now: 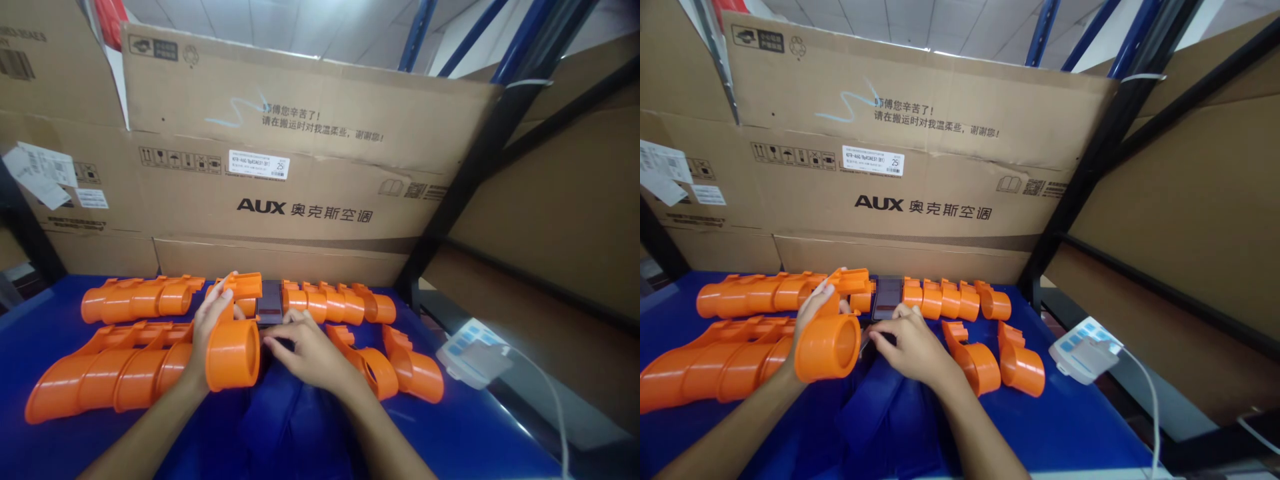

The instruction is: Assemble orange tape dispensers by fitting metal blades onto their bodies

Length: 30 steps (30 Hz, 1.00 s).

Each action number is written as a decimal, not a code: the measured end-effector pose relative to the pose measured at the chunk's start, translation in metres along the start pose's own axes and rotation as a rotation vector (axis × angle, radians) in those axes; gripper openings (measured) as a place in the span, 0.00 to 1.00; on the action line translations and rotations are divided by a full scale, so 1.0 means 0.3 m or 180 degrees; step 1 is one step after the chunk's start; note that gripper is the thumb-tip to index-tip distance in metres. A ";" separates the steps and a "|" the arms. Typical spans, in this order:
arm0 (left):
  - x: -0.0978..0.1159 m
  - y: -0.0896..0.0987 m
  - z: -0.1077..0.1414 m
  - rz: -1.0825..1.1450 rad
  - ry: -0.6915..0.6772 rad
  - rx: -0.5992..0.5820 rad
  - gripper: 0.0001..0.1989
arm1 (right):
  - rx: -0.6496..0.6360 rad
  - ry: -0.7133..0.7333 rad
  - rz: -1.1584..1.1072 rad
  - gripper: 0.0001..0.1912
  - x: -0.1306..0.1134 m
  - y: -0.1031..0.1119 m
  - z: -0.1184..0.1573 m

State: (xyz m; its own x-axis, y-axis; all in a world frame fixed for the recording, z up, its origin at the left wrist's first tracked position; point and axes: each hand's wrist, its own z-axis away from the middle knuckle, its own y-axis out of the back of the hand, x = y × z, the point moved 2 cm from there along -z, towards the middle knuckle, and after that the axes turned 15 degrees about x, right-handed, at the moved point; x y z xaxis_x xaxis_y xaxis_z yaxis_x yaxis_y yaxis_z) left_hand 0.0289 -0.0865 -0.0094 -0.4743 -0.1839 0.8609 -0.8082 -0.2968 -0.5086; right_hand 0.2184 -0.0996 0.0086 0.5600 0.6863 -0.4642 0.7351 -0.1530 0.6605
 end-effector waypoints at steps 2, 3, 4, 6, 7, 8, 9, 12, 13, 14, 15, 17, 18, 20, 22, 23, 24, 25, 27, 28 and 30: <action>-0.003 -0.002 0.009 0.0029 0.0043 0.0024 0.23 | 0.0337 -0.0178 -0.0136 0.11 0.014 0.006 -0.002; -0.005 -0.002 0.014 0.0049 0.0065 0.0042 0.23 | 0.0492 -0.0253 -0.0175 0.12 0.021 0.009 -0.003; -0.006 -0.003 0.019 0.0056 0.0076 0.0048 0.23 | 0.0618 -0.0312 -0.0199 0.12 0.026 0.013 -0.003; -0.010 -0.005 0.024 0.0048 0.0074 0.0032 0.25 | 0.0772 -0.0381 -0.0236 0.11 0.034 0.019 -0.003; -0.012 -0.005 0.025 0.0035 0.0068 0.0007 0.26 | 0.0807 -0.0401 -0.0253 0.11 0.036 0.022 -0.003; -0.015 -0.005 0.024 0.0018 0.0061 -0.0020 0.28 | 0.0823 -0.0418 -0.0260 0.11 0.038 0.024 -0.002; -0.018 -0.004 0.021 -0.0002 0.0055 -0.0042 0.29 | 0.0831 -0.0433 -0.0262 0.11 0.040 0.027 -0.001; -0.025 -0.002 0.016 -0.0053 0.0056 -0.0068 0.32 | 0.0773 -0.0429 -0.0266 0.10 0.046 0.032 0.002; -0.027 -0.002 0.015 -0.0057 0.0056 -0.0050 0.32 | 0.0736 -0.0412 -0.0260 0.10 0.048 0.034 0.002; -0.028 -0.002 0.015 -0.0063 0.0053 -0.0026 0.32 | 0.0720 -0.0392 -0.0243 0.09 0.051 0.036 0.002; -0.030 -0.001 0.016 -0.0074 0.0043 0.0000 0.32 | 0.0733 -0.0375 -0.0214 0.08 0.054 0.040 0.001; -0.032 -0.001 0.015 -0.0121 -0.0005 0.0059 0.33 | 0.0900 -0.0373 -0.0141 0.07 0.061 0.050 -0.003; -0.034 -0.001 0.014 -0.0158 -0.0027 0.0068 0.33 | 0.1055 -0.0401 -0.0117 0.06 0.066 0.057 -0.006; -0.038 -0.002 0.011 -0.0240 -0.0055 0.0036 0.35 | 0.1409 -0.0541 -0.0231 0.05 0.076 0.069 -0.011; -0.043 -0.004 0.013 -0.0322 -0.0064 -0.0056 0.38 | 0.1671 -0.0818 -0.0725 0.05 0.088 0.074 -0.013; -0.045 -0.007 0.018 -0.0364 -0.0069 -0.0126 0.38 | 0.1717 -0.0986 -0.1084 0.06 0.093 0.072 -0.014; -0.046 -0.011 0.025 -0.0397 -0.0090 -0.0195 0.39 | 0.1737 -0.1149 -0.1441 0.06 0.097 0.070 -0.014; -0.047 -0.015 0.033 -0.0423 -0.0119 -0.0264 0.39 | 0.1756 -0.1295 -0.1740 0.07 0.099 0.067 -0.014; -0.046 -0.025 0.053 -0.0449 -0.0191 -0.0375 0.39 | 0.1824 -0.1513 -0.2073 0.09 0.100 0.066 -0.013; -0.045 -0.030 0.062 -0.0459 -0.0227 -0.0425 0.39 | 0.1878 -0.1581 -0.2134 0.10 0.099 0.067 -0.012; -0.047 -0.038 0.076 -0.0480 -0.0274 -0.0531 0.38 | 0.1950 -0.1657 -0.2211 0.11 0.096 0.071 -0.011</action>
State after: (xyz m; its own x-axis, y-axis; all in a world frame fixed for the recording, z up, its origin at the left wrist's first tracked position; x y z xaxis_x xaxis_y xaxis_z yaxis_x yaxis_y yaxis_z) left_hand 0.0527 -0.1018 -0.0159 -0.3181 -0.2307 0.9196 -0.9175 -0.1693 -0.3599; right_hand 0.2487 -0.0807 0.0113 -0.0686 0.3939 -0.9166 0.9424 -0.2759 -0.1891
